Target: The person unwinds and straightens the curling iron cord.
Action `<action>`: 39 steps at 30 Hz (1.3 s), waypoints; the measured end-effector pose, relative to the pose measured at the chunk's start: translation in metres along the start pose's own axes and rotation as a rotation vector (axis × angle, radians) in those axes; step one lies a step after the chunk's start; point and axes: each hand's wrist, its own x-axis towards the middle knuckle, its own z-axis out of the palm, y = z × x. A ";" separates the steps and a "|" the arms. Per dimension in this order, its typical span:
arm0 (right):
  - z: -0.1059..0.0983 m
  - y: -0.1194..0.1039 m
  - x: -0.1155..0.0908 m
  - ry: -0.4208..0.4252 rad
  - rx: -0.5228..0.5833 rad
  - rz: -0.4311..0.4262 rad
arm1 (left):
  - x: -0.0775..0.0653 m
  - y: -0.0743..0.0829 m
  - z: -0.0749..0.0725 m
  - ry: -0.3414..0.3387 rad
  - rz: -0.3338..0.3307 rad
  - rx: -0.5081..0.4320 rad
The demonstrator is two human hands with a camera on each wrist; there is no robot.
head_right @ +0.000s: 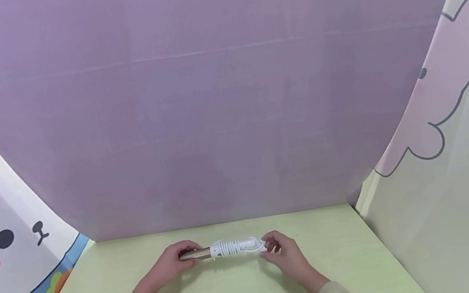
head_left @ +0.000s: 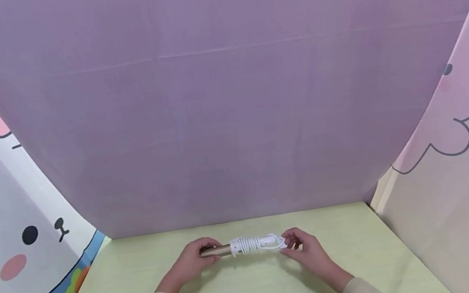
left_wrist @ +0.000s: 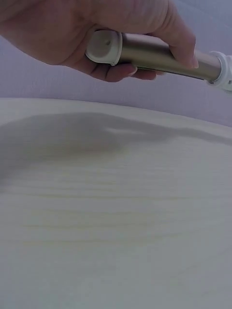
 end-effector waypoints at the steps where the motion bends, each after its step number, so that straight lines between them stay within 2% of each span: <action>1: 0.000 0.000 0.000 0.004 -0.006 -0.013 | 0.000 0.000 0.000 0.001 -0.002 0.001; 8: 0.001 0.000 0.001 0.002 -0.052 -0.075 | -0.001 0.001 -0.003 -0.035 -0.001 -0.020; 20: 0.001 -0.007 0.000 -0.010 -0.063 -0.070 | -0.003 0.004 -0.006 -0.071 0.055 0.007; 31: 0.003 -0.004 -0.001 0.019 -0.054 -0.076 | -0.006 0.007 -0.006 -0.076 0.059 0.006; 36: 0.003 -0.007 0.000 -0.004 -0.050 -0.129 | -0.008 0.007 -0.008 -0.066 0.076 0.011; 39: 0.002 -0.009 -0.001 -0.027 -0.066 -0.130 | -0.008 0.006 -0.009 -0.060 0.074 0.012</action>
